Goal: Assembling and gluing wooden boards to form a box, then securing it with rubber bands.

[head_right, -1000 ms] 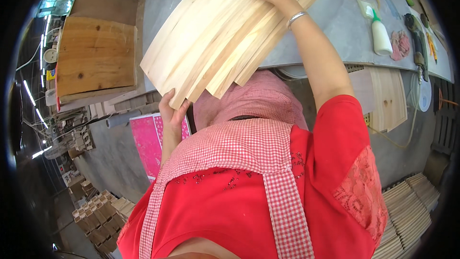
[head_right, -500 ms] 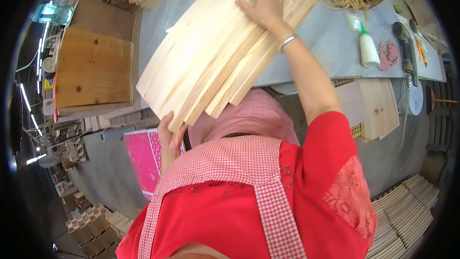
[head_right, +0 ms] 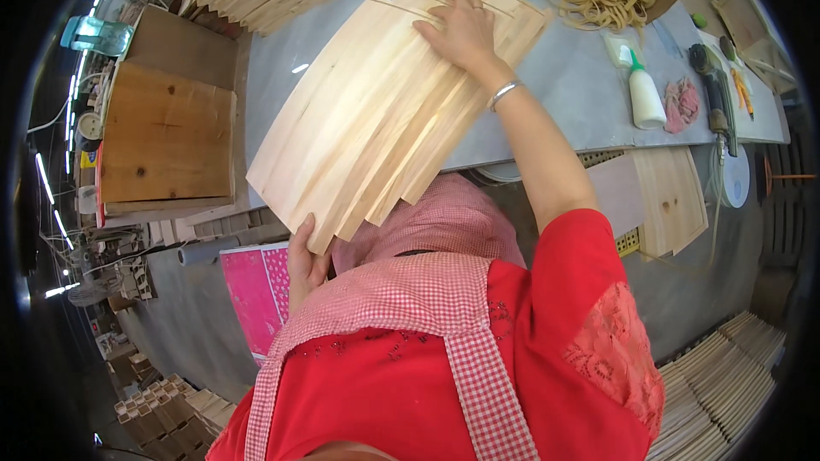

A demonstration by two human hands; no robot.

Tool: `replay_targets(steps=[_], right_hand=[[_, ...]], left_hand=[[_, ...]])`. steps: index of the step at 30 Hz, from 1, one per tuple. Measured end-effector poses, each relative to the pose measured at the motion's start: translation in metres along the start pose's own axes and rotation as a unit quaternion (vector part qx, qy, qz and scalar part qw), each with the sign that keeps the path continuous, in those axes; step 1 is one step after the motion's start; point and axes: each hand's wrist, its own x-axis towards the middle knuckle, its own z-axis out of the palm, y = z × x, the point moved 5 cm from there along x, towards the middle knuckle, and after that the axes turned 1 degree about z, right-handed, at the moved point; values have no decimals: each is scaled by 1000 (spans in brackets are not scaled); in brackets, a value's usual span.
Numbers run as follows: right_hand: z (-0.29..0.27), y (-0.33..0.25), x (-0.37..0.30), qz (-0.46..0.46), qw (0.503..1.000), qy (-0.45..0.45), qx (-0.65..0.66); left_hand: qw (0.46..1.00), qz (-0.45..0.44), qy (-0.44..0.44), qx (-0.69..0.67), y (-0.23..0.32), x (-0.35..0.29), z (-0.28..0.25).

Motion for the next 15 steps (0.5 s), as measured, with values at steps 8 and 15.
replay_targets(steps=[8, 15], right_hand=[[1, -2, -6, -57, 998, -26, 7], [1, 5, 0, -53, 998, -27, 33]], left_hand=[[998, 21, 16, 57, 36, 18, -4], [999, 10, 14, 48, 31, 19, 1]])
